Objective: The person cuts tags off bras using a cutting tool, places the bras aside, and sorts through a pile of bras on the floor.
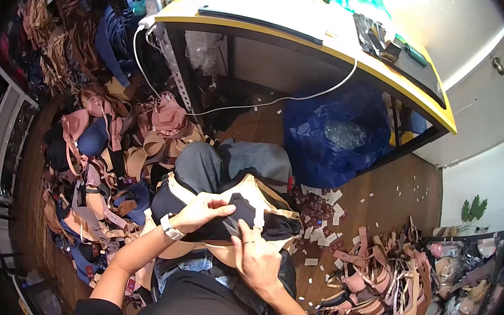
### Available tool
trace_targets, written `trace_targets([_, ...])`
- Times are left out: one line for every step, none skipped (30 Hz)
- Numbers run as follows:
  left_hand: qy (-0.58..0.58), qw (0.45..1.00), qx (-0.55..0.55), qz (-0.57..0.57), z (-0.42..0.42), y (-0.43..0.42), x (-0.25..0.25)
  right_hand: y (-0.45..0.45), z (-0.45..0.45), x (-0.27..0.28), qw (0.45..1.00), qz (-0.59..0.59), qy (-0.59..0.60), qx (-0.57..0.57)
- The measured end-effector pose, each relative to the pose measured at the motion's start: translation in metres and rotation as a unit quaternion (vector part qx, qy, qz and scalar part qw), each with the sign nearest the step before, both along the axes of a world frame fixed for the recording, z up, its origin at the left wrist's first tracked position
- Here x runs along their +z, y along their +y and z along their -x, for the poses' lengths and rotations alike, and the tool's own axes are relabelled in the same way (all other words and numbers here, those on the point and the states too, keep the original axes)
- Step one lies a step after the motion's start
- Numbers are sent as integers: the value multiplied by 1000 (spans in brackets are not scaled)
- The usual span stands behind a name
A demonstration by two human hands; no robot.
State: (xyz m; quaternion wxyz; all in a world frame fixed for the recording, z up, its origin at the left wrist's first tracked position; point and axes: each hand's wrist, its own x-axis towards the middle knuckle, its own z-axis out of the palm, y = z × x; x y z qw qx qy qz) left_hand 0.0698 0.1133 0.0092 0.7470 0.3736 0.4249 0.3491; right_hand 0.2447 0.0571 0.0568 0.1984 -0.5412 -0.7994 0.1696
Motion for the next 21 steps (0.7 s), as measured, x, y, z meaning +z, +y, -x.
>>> trace_targets([5,1000,8,3,2,1,-6,-2,-3,0,1000,8,8,-13])
trace_targets([6,1000,9,4,2,1,-10,-4,-4,-2,1000,12,4,-20])
trace_targets([12,1000,12,3,1,1,-12,-6,-4,-3,999,15,0,-29])
trace_targets([17,1000,13,3,-1,0,-12,-6,-4,-2,999,17,-1,-31])
trace_targets([16,1000,11,4,-3,0,-11,-6,-3,-1,999,29,0,-42])
trace_targets([18,1000,18,7,-4,0,-5,-5,-1,0,998,41,1,-53])
trace_targets([21,999,24,10,-4,-1,-1,-5,-1,-1,998,42,1,-53])
trace_targets([21,999,24,10,-4,-1,-2,-4,-1,-1,997,46,-5,-55])
trace_targets([22,999,35,4,-4,-1,-3,-4,-1,-1,997,50,-13,-58])
trace_targets([23,999,47,-1,-4,-2,-4,-4,-1,-2,997,50,-14,-57])
trace_targets([23,999,48,-1,-4,-2,-4,-3,-1,-2,997,53,-16,-57])
trace_targets([33,998,48,-8,-4,-3,-4,-3,-1,-2,997,55,-18,-57])
trace_targets([43,998,47,-16,-4,-3,-3,-2,0,-2,997,55,-19,-57])
trace_targets([42,998,47,-16,-4,-3,-2,-2,0,-2,997,52,-13,-58])
trace_targets([63,997,30,-20,-4,-3,0,-2,1,-3,997,49,-7,-60])
trace_targets([83,996,13,-24,-4,-3,1,-1,1,-4,997,48,-8,-60])
trace_targets([83,996,13,-24,-4,-3,-1,0,2,-6,998,38,3,-60])
trace_targets([53,998,20,-18,-5,-4,-3,1,3,-7,998,27,13,-59])
trace_targets([23,999,27,-12,-5,-4,-4,2,2,-8,998,25,13,-59])
trace_targets([23,999,27,-13,-4,-4,-5,3,2,-8,996,50,23,-69])
trace_targets([13,1000,11,7,-2,-4,-4,4,1,-9,993,74,33,-80])
